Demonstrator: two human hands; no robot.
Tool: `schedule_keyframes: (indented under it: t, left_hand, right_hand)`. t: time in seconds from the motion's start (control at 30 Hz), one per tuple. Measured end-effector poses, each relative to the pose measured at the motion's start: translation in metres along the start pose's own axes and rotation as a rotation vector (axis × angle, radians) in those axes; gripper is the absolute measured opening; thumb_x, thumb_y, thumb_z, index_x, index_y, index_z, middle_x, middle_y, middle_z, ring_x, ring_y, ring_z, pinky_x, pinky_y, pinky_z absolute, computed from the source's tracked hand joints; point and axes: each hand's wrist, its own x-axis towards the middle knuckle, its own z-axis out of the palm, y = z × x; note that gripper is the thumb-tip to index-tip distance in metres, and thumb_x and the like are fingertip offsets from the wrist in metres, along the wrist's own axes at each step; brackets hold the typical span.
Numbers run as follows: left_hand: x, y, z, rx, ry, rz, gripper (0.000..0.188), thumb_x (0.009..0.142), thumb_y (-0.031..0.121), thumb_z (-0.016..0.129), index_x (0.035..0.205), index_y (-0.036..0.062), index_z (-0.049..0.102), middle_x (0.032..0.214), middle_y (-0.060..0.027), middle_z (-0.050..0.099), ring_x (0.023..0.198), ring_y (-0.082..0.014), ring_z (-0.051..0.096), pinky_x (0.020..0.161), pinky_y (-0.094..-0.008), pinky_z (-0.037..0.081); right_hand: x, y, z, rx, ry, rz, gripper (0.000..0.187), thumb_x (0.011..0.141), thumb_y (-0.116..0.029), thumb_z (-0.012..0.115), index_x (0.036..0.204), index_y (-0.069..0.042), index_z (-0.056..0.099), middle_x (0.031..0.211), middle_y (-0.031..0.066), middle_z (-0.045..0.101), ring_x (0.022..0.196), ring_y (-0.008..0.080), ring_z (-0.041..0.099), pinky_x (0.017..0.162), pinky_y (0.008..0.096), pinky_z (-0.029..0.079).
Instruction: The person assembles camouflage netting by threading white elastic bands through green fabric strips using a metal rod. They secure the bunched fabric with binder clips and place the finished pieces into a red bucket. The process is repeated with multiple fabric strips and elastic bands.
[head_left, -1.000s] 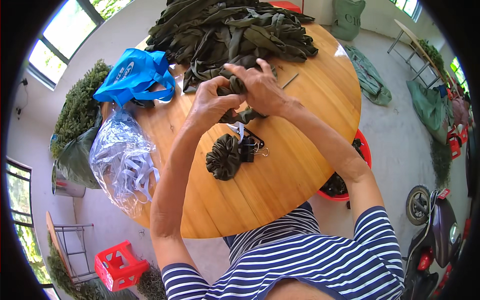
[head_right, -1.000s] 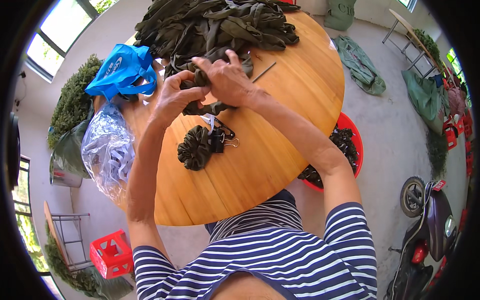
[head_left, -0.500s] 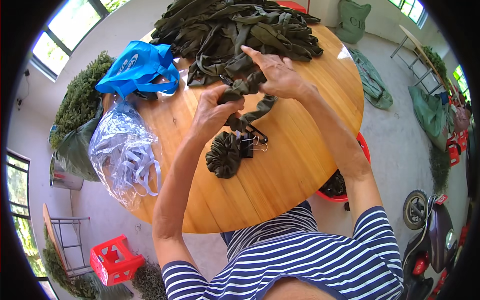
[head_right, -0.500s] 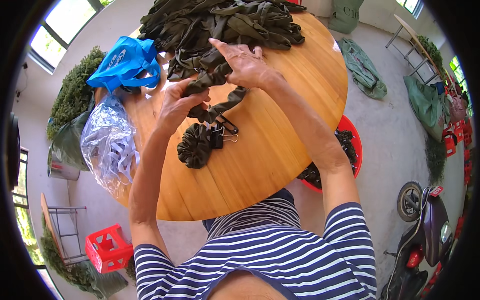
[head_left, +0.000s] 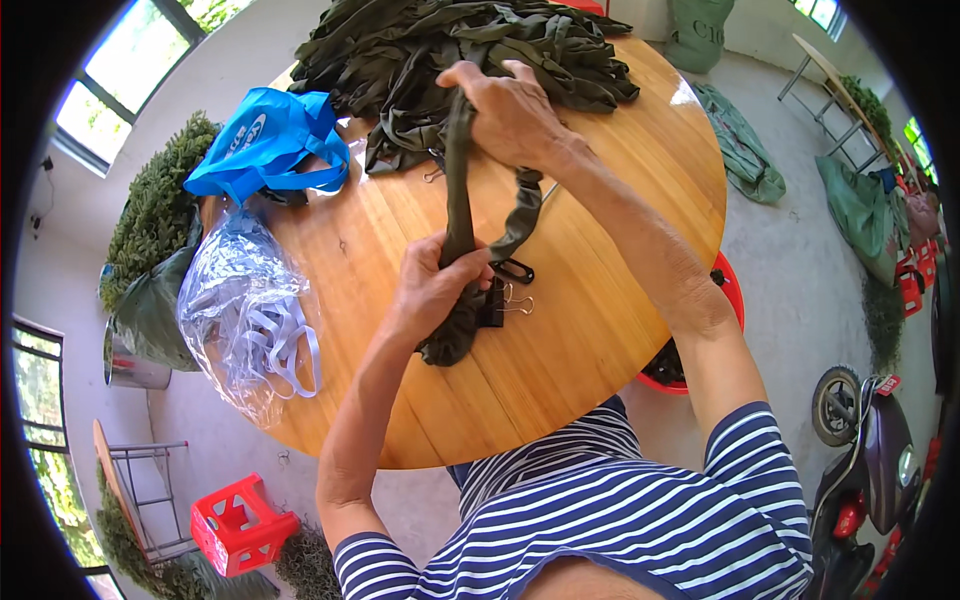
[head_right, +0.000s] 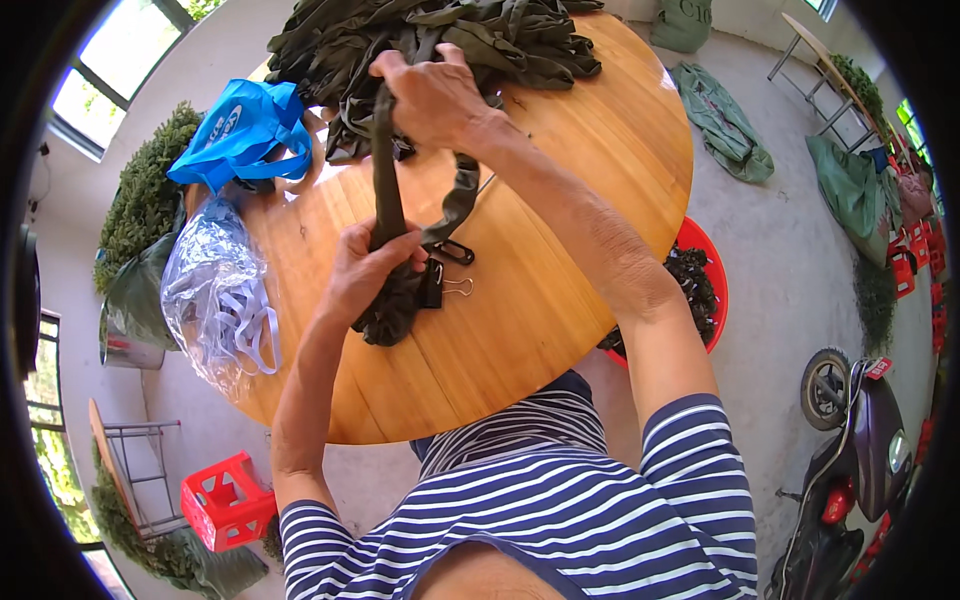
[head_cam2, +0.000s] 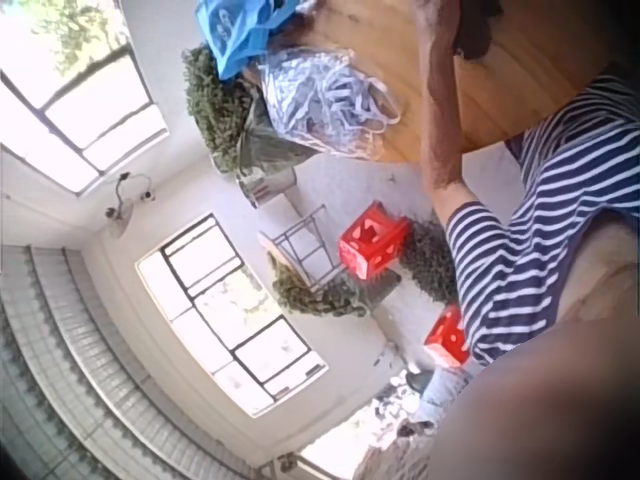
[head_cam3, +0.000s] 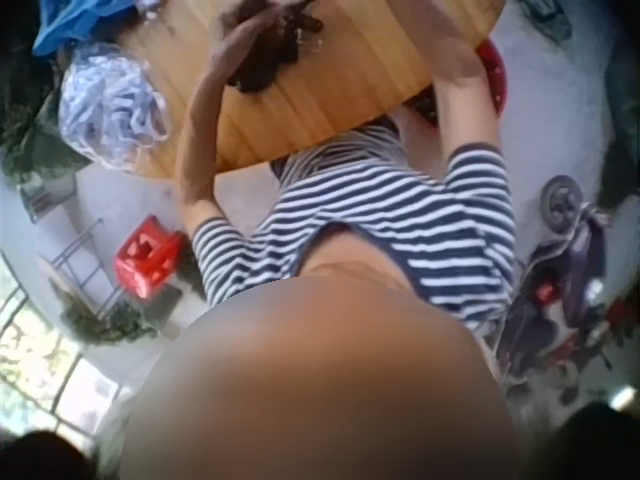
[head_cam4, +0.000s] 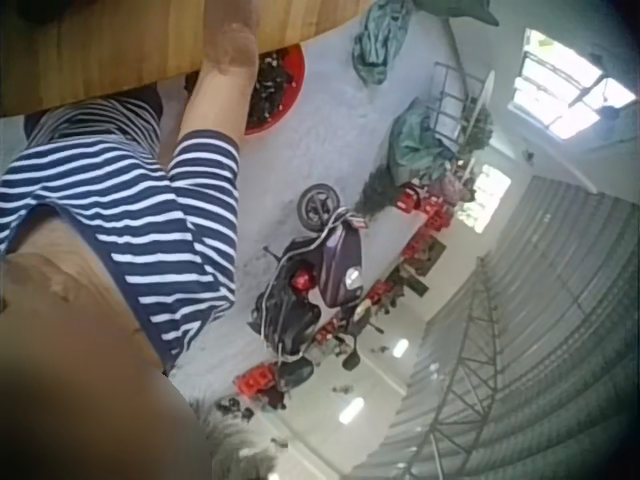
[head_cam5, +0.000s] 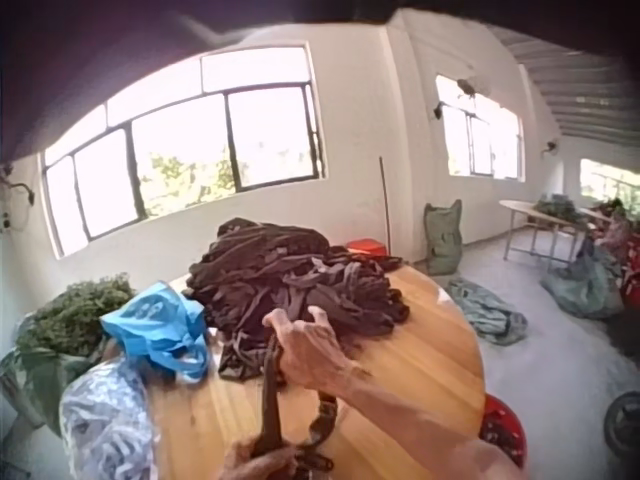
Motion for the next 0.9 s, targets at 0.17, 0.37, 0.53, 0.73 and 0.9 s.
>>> schedule_keyframes:
  t: [0.17,0.37,0.53,0.73,0.9]
  left_hand:
    - [0.009,0.021,-0.021,-0.164,0.127,0.177,0.034,0.073,0.006,0.062,0.104,0.0000,0.050,0.082,-0.0052,0.059,0.076,-0.0122,0.058,0.066,-0.0242,0.046]
    - [-0.028,0.012,-0.054,-0.393,0.212,0.129,0.047,0.072,0.001,0.055,0.117,0.0026,0.042,0.099,-0.0115,0.059,0.090,-0.0185,0.058,0.076,-0.0314,0.049]
    - [-0.052,-0.004,-0.062,-0.562,0.201,0.130,0.035,0.072,0.000,0.052,0.107,0.0016,0.049,0.100,-0.0132,0.059,0.092,-0.0213,0.058,0.077,-0.0331,0.049]
    - [-0.088,0.004,-0.069,-0.083,0.299,-0.082,0.037,0.075,0.007,0.055,0.110,-0.0010,0.048,0.099,-0.0159,0.058,0.084,-0.0237,0.061,0.070,-0.0300,0.050]
    - [-0.102,0.064,-0.044,0.794,0.495,0.229,0.043,0.075,0.015,0.062,0.115,0.0031,0.049,0.098,-0.0153,0.061,0.084,-0.0239,0.062,0.072,-0.0310,0.047]
  right_hand:
    - [-0.011,-0.057,0.016,-0.040,-0.096,-0.270,0.054,0.067,-0.009,0.057,0.119,-0.010,0.043,0.103,0.0132,0.058,0.087,0.0259,0.058,0.094,0.0432,0.029]
    - [-0.035,-0.007,-0.018,0.158,-0.019,-0.152,0.061,0.068,-0.024,0.064,0.123,-0.012,0.039,0.114,0.0113,0.053,0.108,0.0266,0.048,0.089,0.0408,0.035]
    - [-0.099,0.033,0.035,-0.043,-0.273,-0.305,0.030,0.075,-0.028,0.062,0.099,-0.010,0.060,0.094,0.0086,0.058,0.102,0.0246,0.050,0.093,0.0357,0.032]
    - [-0.088,0.033,0.030,0.123,-0.370,-0.365,0.017,0.080,-0.024,0.054,0.087,-0.009,0.054,0.083,0.0056,0.057,0.091,0.0212,0.052,0.082,0.0382,0.034]
    - [-0.065,-0.005,-0.016,0.012,-0.301,-0.493,0.010,0.079,-0.018,0.055,0.078,-0.008,0.053,0.072,0.0035,0.054,0.073,0.0198,0.052,0.073,0.0316,0.038]
